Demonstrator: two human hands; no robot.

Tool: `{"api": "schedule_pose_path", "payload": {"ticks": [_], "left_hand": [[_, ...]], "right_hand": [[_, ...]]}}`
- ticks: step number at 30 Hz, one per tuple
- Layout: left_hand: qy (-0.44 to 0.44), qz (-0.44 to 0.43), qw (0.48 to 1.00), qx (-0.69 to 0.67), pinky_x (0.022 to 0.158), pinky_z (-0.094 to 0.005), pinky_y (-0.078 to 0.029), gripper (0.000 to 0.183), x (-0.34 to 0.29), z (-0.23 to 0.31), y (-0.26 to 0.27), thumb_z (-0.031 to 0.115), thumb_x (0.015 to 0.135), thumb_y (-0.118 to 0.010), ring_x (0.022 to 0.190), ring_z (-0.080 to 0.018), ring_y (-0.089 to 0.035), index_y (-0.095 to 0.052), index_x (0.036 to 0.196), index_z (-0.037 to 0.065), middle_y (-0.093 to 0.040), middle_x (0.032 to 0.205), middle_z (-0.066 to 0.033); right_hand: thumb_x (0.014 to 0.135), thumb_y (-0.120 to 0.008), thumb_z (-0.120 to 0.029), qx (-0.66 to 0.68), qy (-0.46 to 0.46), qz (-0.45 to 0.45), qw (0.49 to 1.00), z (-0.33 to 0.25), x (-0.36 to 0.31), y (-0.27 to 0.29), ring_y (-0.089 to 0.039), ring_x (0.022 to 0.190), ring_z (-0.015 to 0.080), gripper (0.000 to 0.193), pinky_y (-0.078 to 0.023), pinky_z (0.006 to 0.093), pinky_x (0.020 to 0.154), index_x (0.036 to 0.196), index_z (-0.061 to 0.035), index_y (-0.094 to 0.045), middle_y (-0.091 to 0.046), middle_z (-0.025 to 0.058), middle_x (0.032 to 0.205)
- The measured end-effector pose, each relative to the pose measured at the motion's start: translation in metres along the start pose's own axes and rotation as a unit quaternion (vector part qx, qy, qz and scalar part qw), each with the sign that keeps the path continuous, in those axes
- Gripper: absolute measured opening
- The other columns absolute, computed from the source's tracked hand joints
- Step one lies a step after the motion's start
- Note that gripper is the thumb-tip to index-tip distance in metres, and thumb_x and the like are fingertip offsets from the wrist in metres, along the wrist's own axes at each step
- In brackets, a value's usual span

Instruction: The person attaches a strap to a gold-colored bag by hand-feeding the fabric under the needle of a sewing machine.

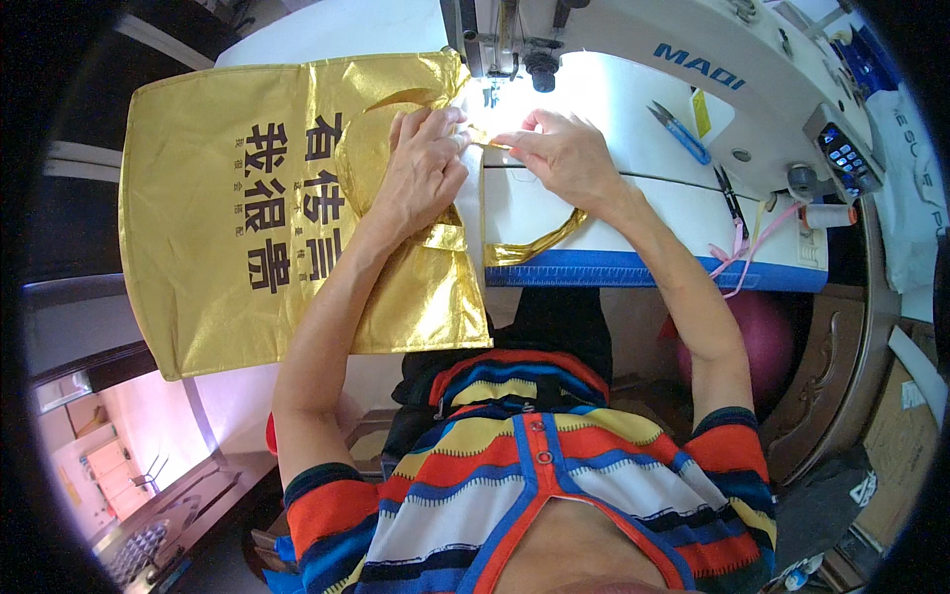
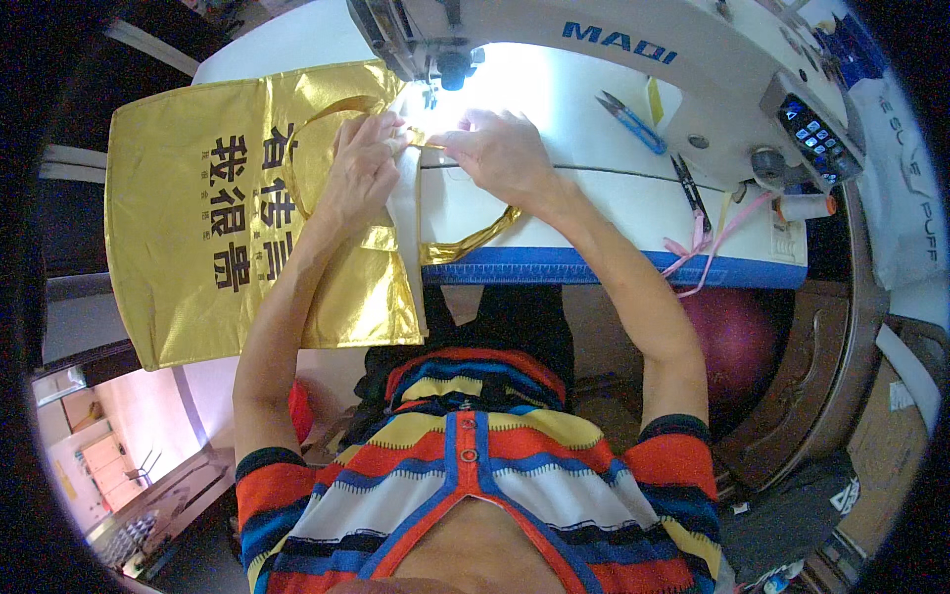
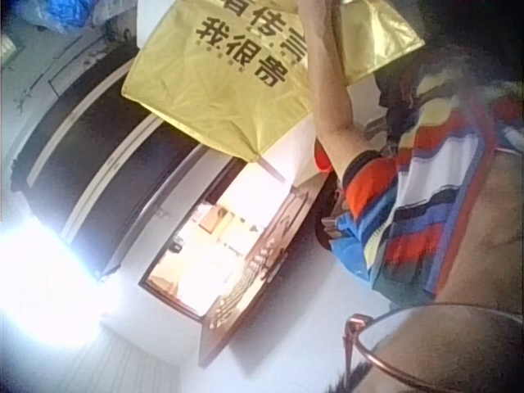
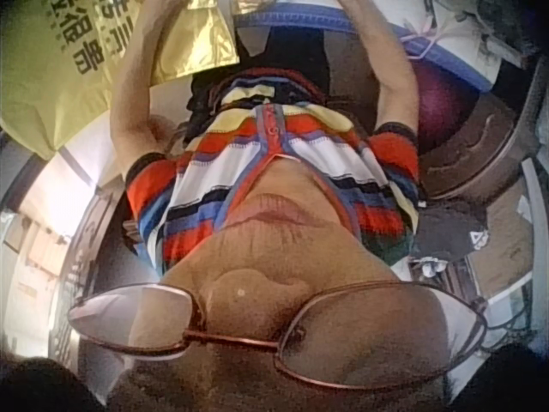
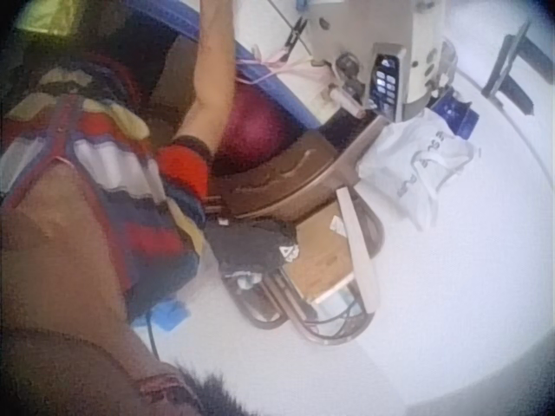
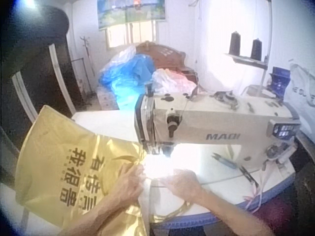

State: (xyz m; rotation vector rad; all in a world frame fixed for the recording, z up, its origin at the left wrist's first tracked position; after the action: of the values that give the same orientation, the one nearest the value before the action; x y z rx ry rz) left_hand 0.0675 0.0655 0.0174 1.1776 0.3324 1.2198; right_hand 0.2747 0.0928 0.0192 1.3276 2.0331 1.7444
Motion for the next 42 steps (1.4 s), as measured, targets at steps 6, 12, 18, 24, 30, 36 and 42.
{"api": "schedule_pose_path", "payload": {"ticks": [6,12,18,24,30,36,42], "left_hand": [[-0.003,-0.001,1.000,-0.017,0.099,-0.0409,-0.032,0.034,0.0002,0.0008,0.0025,0.008,0.075,-0.044,0.112,-0.0320,-0.041,-0.063,0.101,-0.004,-0.050,0.120,-0.0144],[-0.003,0.018,0.999,-0.044,0.100,-0.0397,-0.029,0.030,0.0031,0.0024,0.0019,0.010,0.075,-0.046,0.111,-0.0319,-0.042,-0.064,0.093,-0.005,-0.051,0.118,-0.0162],[-0.014,0.047,0.998,-0.040,0.101,-0.0390,-0.028,0.026,0.0031,-0.0027,-0.0026,0.012,0.074,-0.047,0.109,-0.0314,-0.044,-0.066,0.081,-0.005,-0.054,0.114,-0.0170],[-0.007,0.020,1.000,-0.023,0.101,-0.0397,-0.029,0.030,0.0039,-0.0007,0.0009,0.012,0.076,-0.045,0.113,-0.0323,-0.041,-0.065,0.089,-0.006,-0.051,0.119,-0.0171],[-0.011,0.047,0.998,-0.038,0.100,-0.0388,-0.028,0.028,0.0027,-0.0016,-0.0016,0.013,0.074,-0.047,0.109,-0.0310,-0.045,-0.067,0.082,-0.005,-0.054,0.114,-0.0188],[-0.007,0.026,0.999,-0.025,0.100,-0.0403,-0.030,0.031,0.0038,-0.0027,-0.0014,0.014,0.075,-0.045,0.112,-0.0325,-0.042,-0.065,0.087,-0.006,-0.052,0.118,-0.0184],[-0.001,0.001,1.000,-0.024,0.100,-0.0409,-0.031,0.033,0.0032,-0.0028,0.0004,0.013,0.076,-0.044,0.114,-0.0338,-0.040,-0.064,0.091,-0.007,-0.049,0.121,-0.0179]], "right_hand": [[0.083,-0.058,-0.011,-0.066,0.029,-0.036,0.997,-0.0040,0.0013,-0.0019,-0.052,0.078,0.0196,0.031,-0.043,0.0366,0.071,0.109,-0.0274,-0.065,-0.052,0.0013,0.087],[0.084,-0.055,-0.013,-0.091,0.030,-0.027,0.995,-0.0017,0.0042,-0.0024,-0.053,0.080,0.0223,0.031,-0.043,0.0367,0.073,0.108,-0.0299,-0.066,-0.053,0.0037,0.086],[0.087,-0.047,-0.013,-0.102,0.036,-0.012,0.994,-0.0014,0.0035,-0.0065,-0.056,0.086,0.0241,0.035,-0.044,0.0393,0.078,0.111,-0.0315,-0.064,-0.059,0.0077,0.088],[0.088,-0.047,-0.015,-0.163,0.045,-0.023,0.985,-0.0031,0.0045,-0.0082,-0.056,0.090,0.0233,0.033,-0.045,0.0404,0.081,0.112,-0.0315,-0.063,-0.061,0.0069,0.091],[0.089,-0.046,-0.018,-0.173,0.057,-0.026,0.983,-0.0065,0.0064,-0.0020,-0.056,0.092,0.0239,0.031,-0.044,0.0392,0.081,0.112,-0.0279,-0.064,-0.061,0.0058,0.092],[0.088,-0.046,-0.017,-0.175,0.040,-0.037,0.983,-0.0053,0.0051,-0.0037,-0.055,0.096,0.0249,0.032,-0.043,0.0395,0.084,0.113,-0.0277,-0.063,-0.061,0.0083,0.094],[0.087,-0.045,-0.015,-0.177,0.027,-0.069,0.981,-0.0074,0.0060,-0.0030,-0.054,0.099,0.0253,0.036,-0.042,0.0398,0.087,0.115,-0.0297,-0.061,-0.061,0.0089,0.098]]}}
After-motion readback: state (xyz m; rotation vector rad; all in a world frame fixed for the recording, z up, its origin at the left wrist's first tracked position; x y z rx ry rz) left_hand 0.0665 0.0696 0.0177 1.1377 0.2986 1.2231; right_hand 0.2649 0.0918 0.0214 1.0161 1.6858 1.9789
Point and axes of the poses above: each hand's wrist, its own x-axis towards the middle knuckle, its own y-axis out of the back of the hand, z = x × y, the point moved 1 cm from there along x, towards the middle knuckle
